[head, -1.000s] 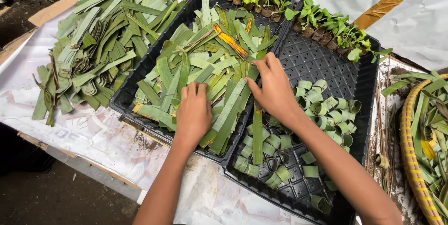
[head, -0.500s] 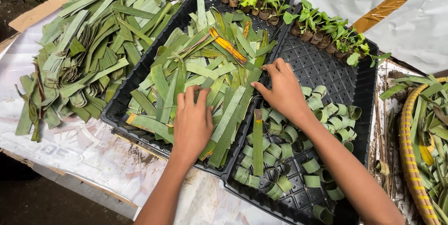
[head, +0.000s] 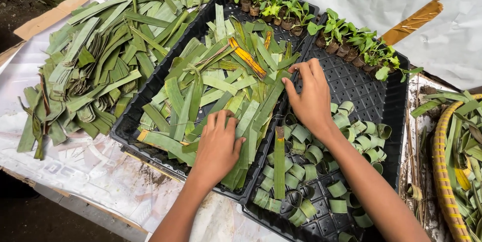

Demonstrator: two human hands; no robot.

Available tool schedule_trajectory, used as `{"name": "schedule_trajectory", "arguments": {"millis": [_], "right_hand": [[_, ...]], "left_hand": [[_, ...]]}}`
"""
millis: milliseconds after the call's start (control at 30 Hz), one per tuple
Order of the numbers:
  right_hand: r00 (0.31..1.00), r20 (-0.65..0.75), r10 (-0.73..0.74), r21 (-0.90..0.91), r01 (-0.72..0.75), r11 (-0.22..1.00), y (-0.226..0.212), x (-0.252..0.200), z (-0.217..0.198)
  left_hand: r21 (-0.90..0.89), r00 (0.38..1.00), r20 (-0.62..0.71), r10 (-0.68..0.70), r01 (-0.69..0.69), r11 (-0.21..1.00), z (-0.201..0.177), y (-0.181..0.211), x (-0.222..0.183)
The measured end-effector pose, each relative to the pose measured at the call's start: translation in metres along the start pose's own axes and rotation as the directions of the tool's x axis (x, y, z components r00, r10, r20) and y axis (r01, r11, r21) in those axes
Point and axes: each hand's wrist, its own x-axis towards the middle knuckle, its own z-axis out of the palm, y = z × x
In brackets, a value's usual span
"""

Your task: Folding and tying long leaves to create small cylindrical pots for seedlings.

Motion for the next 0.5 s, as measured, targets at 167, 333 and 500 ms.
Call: {"name": "schedule_trajectory", "arguments": {"millis": [167,333,500], "right_hand": [[0.991,0.095,-0.092,-0.074,0.100,0.992,-0.018,-0.011,0.008],[0.921,0.341,-0.189,0.082,0.171,0.982,-0.032,-0.013,0.024],[0.879,0.446,-0.170,-0.068,0.222,0.973,-0.025,-0.018,0.048]], "left_hand": [[-0.031,0.985,-0.112,-0.131,0.128,0.991,-0.001,-0.006,0.002],[-0.044,0.917,-0.299,-0.264,0.263,0.964,-0.016,-0.002,-0.003],[-0.126,0.904,-0.331,-0.272,0.243,0.962,-0.032,0.017,-0.004]]}}
